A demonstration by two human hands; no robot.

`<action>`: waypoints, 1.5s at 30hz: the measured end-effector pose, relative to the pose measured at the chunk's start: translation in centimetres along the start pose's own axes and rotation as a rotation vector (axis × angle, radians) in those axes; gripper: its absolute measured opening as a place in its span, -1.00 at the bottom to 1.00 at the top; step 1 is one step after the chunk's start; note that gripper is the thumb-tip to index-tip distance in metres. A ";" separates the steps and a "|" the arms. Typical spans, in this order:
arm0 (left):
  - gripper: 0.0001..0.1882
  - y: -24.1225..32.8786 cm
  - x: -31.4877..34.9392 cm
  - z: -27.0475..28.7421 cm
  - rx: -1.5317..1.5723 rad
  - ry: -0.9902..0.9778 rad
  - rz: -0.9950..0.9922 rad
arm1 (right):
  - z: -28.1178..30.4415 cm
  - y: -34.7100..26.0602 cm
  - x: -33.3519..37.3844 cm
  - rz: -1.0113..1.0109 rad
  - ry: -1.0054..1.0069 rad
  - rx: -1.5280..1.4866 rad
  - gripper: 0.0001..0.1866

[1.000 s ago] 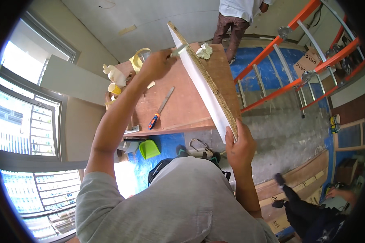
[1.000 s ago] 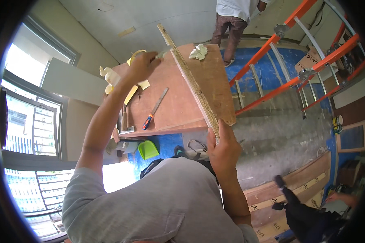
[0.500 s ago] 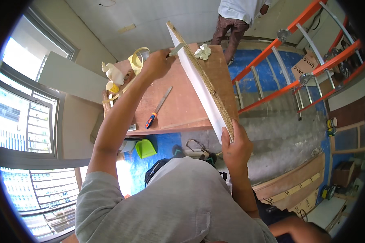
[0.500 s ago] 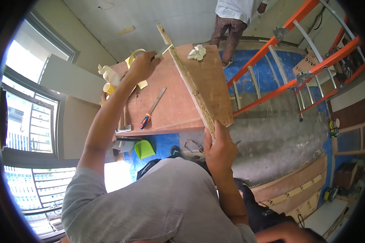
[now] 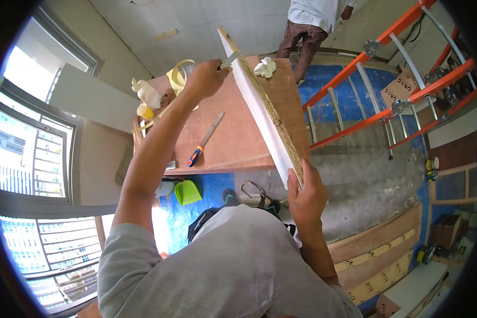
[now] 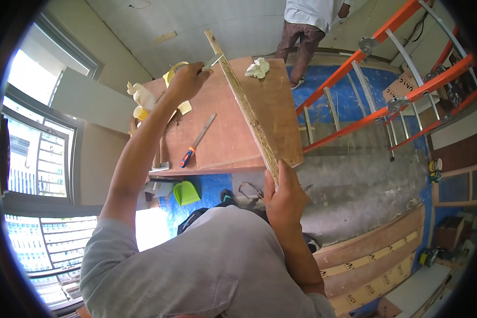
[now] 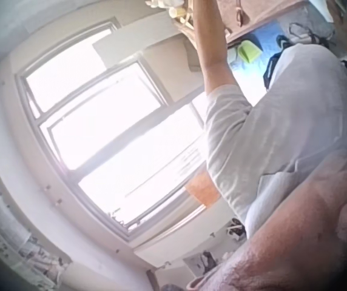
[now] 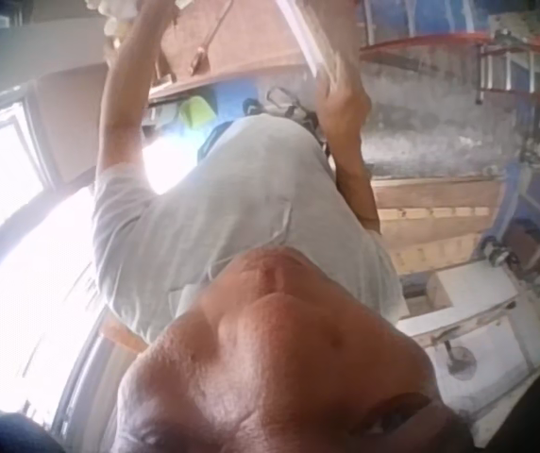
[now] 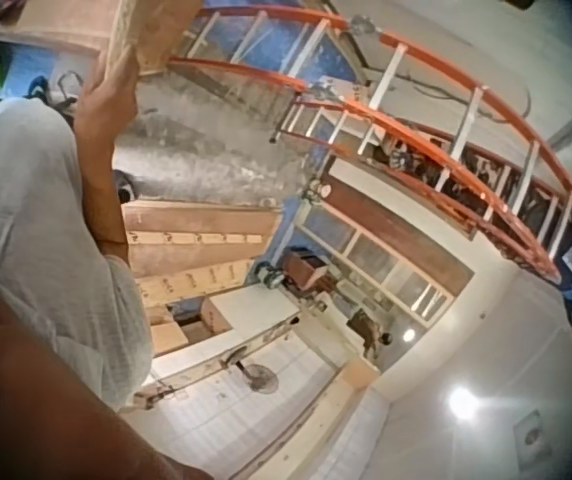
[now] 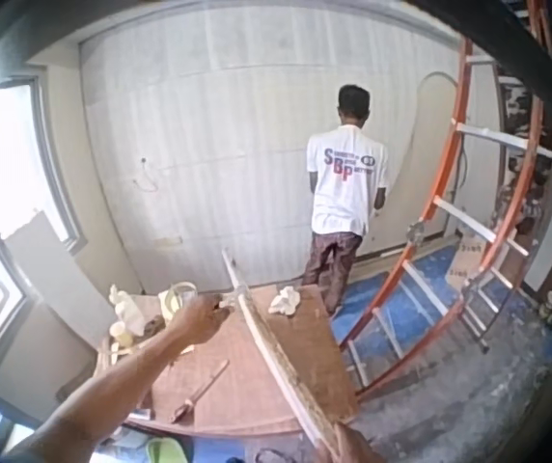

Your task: The person applies adhesive and laminate strips to the edges of a wooden panel, trimming the excess with a blade and smoothing the edges with a file.

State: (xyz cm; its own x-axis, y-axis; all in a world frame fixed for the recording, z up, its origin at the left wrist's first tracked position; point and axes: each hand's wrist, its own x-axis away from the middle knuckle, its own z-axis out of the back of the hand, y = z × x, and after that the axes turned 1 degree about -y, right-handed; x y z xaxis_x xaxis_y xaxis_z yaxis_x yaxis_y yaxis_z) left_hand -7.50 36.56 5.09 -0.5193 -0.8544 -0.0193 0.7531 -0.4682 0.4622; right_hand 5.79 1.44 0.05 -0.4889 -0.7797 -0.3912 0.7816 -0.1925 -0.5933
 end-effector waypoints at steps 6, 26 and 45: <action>-0.59 -0.3 0.8 -1.6 -0.045 0.049 -0.075 | 0.0 0.1 0.0 -0.003 0.005 0.004 -0.60; -0.66 -1.7 6.5 0.8 0.127 0.000 -0.031 | 0.4 0.5 0.2 0.019 -0.045 0.036 -0.61; -0.67 1.3 7.1 -1.7 0.090 0.058 -0.176 | 0.3 1.4 -0.6 0.017 0.000 0.012 -0.60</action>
State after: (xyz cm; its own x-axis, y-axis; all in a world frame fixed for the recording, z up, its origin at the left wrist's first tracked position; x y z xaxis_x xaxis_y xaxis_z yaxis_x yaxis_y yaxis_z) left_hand -9.52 29.56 4.06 -0.6140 -0.7737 -0.1563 0.6122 -0.5918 0.5244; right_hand 7.30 1.40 -0.35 -0.4755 -0.7831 -0.4007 0.7944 -0.1867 -0.5780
